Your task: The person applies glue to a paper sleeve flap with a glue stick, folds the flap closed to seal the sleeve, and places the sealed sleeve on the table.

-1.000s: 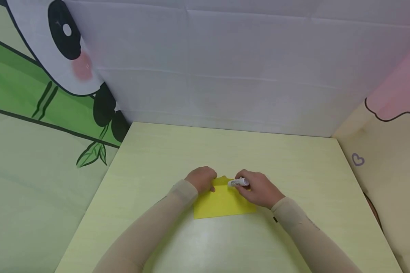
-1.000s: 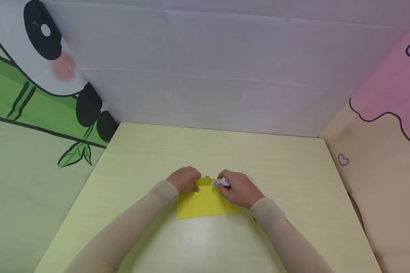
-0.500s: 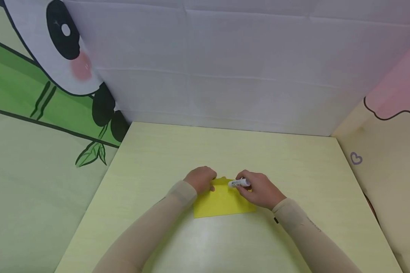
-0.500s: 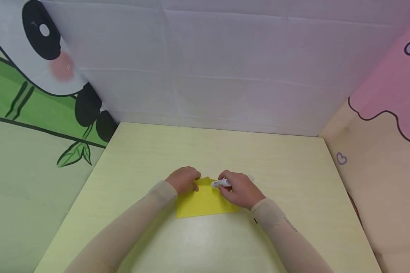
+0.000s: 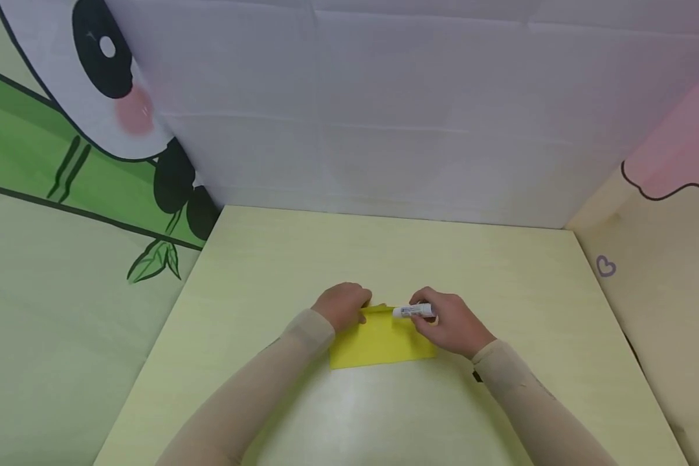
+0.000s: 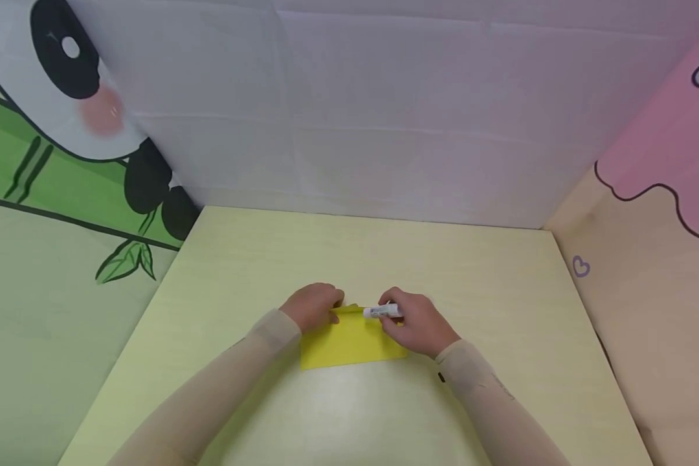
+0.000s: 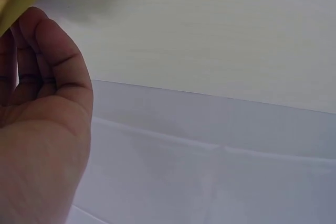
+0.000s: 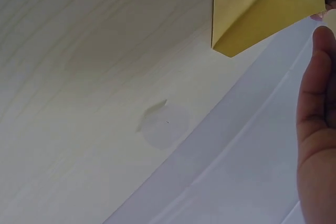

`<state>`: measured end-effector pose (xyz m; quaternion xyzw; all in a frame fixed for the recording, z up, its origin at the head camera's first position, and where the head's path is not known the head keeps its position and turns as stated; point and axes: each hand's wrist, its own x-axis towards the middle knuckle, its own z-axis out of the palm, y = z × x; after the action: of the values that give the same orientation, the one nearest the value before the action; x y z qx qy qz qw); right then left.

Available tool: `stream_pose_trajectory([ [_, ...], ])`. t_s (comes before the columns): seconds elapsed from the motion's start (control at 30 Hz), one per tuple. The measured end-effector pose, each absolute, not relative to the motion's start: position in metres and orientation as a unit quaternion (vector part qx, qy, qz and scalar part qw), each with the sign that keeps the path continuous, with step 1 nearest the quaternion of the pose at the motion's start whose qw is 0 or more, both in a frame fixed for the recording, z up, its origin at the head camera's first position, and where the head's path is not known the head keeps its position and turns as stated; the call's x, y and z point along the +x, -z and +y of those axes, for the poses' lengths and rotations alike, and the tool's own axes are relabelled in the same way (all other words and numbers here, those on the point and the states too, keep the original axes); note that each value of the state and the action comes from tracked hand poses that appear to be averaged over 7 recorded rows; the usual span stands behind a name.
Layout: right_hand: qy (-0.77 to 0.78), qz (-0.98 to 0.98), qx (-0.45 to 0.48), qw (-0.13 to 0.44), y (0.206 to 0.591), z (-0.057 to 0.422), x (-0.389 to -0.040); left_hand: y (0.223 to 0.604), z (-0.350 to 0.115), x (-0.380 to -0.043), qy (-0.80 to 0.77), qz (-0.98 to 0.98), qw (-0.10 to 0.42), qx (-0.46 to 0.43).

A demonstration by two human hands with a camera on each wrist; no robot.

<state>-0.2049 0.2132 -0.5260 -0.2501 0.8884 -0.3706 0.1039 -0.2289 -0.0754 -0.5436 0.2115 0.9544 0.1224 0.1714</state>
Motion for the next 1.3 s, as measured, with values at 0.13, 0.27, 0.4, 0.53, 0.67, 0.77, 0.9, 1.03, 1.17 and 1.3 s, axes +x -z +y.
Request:
stream_pose_trajectory([
  [0.13,0.384,0.890,-0.226,0.096,0.525,0.222,-0.204,0.556,-0.080,-0.232,-0.127,0.956,0.156,0.214],
  [0.27,0.391,0.892,-0.208,0.092,0.522,0.232,-0.206,0.557,-0.081,-0.238,-0.126,0.956,0.161,0.210],
  [0.4,0.395,0.893,-0.194,0.093,0.521,0.241,-0.207,0.586,-0.085,-0.251,-0.116,0.958,0.147,0.220],
  [0.53,0.388,0.899,-0.183,0.088,0.521,0.248,-0.208,0.583,-0.084,-0.252,-0.117,0.956,0.159,0.215],
  [0.67,0.383,0.903,-0.176,0.079,0.522,0.252,-0.210,0.584,-0.085,-0.252,-0.116,0.957,0.159,0.213],
  [0.77,0.380,0.906,-0.169,0.077,0.522,0.254,-0.211,0.606,-0.089,-0.259,-0.108,0.957,0.145,0.225],
  [0.9,0.373,0.910,-0.162,0.080,0.522,0.255,-0.213,0.617,-0.092,-0.264,-0.102,0.956,0.147,0.232],
  [1.03,0.367,0.912,-0.162,0.087,0.520,0.256,-0.213,0.606,-0.091,-0.257,-0.121,0.955,0.140,0.231],
  [1.17,0.364,0.913,-0.158,0.094,0.516,0.260,-0.212,0.569,-0.085,-0.242,-0.137,0.954,0.151,0.221],
  [1.3,0.364,0.915,-0.146,0.098,0.512,0.268,-0.210,0.542,-0.079,-0.231,-0.134,0.954,0.161,0.212],
])
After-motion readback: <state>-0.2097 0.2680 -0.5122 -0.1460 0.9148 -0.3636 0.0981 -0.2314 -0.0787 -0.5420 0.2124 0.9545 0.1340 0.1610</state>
